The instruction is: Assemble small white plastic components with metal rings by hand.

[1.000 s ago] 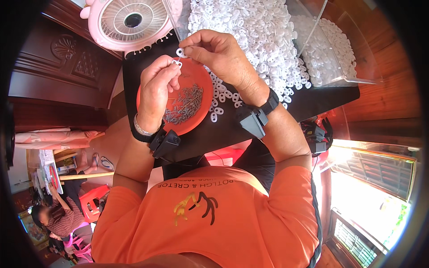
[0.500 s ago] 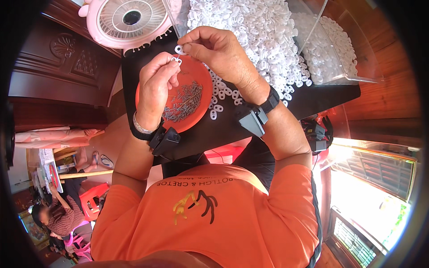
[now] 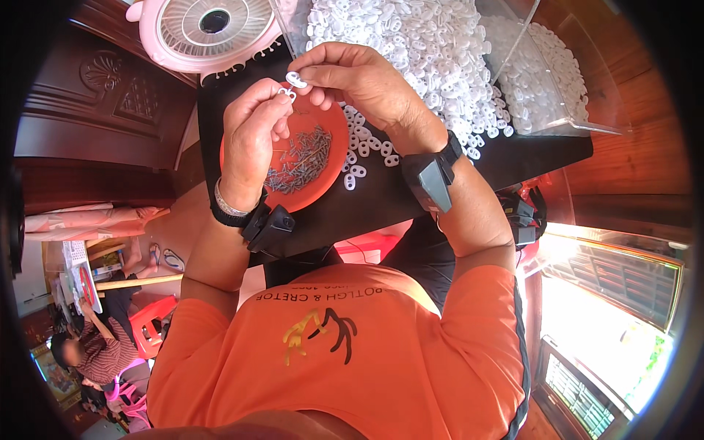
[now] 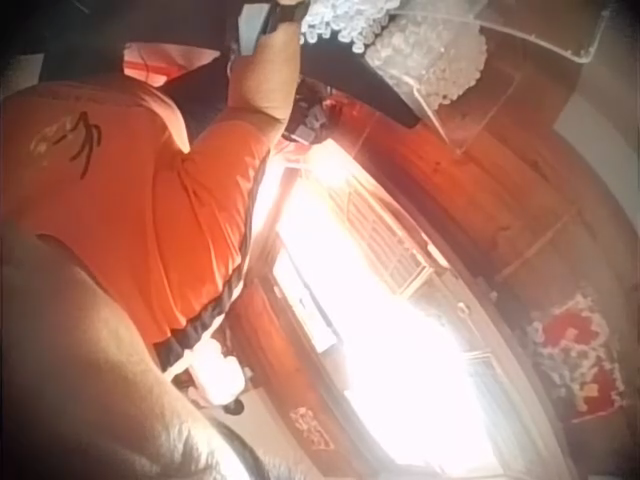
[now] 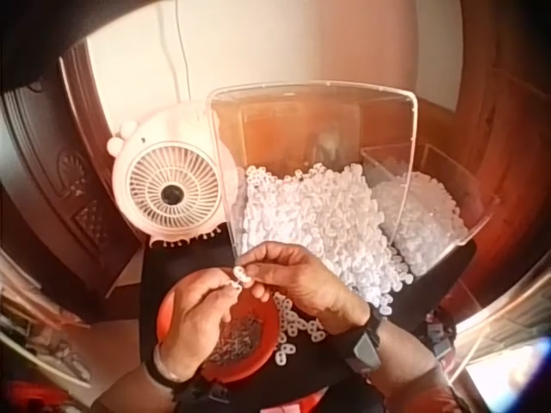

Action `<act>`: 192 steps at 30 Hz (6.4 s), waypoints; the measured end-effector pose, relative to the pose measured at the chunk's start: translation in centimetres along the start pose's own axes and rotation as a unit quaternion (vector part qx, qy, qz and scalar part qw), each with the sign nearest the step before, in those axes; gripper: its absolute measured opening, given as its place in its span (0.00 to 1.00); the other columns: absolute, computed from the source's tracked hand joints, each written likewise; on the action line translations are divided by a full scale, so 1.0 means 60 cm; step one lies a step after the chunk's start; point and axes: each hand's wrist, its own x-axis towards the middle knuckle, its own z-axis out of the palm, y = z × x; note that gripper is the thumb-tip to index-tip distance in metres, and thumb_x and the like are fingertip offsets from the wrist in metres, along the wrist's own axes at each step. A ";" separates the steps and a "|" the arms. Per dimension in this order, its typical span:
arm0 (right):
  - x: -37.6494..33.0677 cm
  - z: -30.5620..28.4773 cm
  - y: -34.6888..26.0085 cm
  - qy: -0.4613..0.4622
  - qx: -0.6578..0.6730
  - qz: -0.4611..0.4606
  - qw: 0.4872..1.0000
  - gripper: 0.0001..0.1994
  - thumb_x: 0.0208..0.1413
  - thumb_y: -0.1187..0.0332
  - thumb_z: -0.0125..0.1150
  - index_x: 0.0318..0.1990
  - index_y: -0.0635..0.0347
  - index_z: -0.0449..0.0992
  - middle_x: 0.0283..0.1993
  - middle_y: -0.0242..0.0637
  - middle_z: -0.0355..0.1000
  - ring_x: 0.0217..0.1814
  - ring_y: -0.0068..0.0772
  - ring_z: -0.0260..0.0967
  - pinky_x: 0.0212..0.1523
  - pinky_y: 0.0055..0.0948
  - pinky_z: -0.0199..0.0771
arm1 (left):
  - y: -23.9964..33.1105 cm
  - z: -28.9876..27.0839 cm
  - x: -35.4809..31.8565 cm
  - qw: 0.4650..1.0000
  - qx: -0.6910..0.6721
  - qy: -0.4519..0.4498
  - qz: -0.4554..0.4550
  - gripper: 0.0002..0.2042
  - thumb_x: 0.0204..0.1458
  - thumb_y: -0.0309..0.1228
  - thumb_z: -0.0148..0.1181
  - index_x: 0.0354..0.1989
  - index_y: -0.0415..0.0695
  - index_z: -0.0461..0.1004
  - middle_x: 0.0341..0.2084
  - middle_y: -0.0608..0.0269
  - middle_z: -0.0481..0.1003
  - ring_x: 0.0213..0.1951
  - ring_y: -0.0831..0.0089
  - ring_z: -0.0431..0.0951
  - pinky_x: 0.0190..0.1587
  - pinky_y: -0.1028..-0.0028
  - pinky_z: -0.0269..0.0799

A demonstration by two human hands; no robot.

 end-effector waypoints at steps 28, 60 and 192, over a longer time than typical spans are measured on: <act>-0.012 0.039 0.003 0.075 -0.347 -0.224 0.908 0.16 0.42 0.72 0.68 0.41 0.62 0.76 0.29 0.34 0.73 0.29 0.22 0.71 0.34 0.22 0.73 | -0.018 -0.008 0.005 0.993 -0.108 0.012 -0.047 0.12 0.55 0.36 0.49 0.32 0.39 0.73 0.19 0.68 0.70 0.22 0.81 0.70 0.26 0.83 0.60; -0.018 0.062 0.008 0.087 -0.378 -0.287 0.876 0.09 0.47 0.68 0.66 0.36 0.61 0.76 0.24 0.37 0.75 0.25 0.32 0.76 0.27 0.24 0.74 | -0.031 -0.006 0.008 0.994 -0.105 0.020 -0.012 0.13 0.54 0.36 0.48 0.29 0.37 0.72 0.18 0.64 0.72 0.19 0.77 0.71 0.23 0.81 0.64; 0.103 0.091 0.048 -0.186 -0.821 -0.031 0.540 0.09 0.43 0.70 0.54 0.31 0.59 0.78 0.28 0.48 0.73 0.35 0.52 0.71 0.35 0.43 0.71 | -0.079 -0.083 -0.231 0.952 -0.245 -0.078 -0.164 0.09 0.55 0.31 0.48 0.27 0.41 0.67 0.14 0.70 0.65 0.18 0.83 0.63 0.21 0.83 0.56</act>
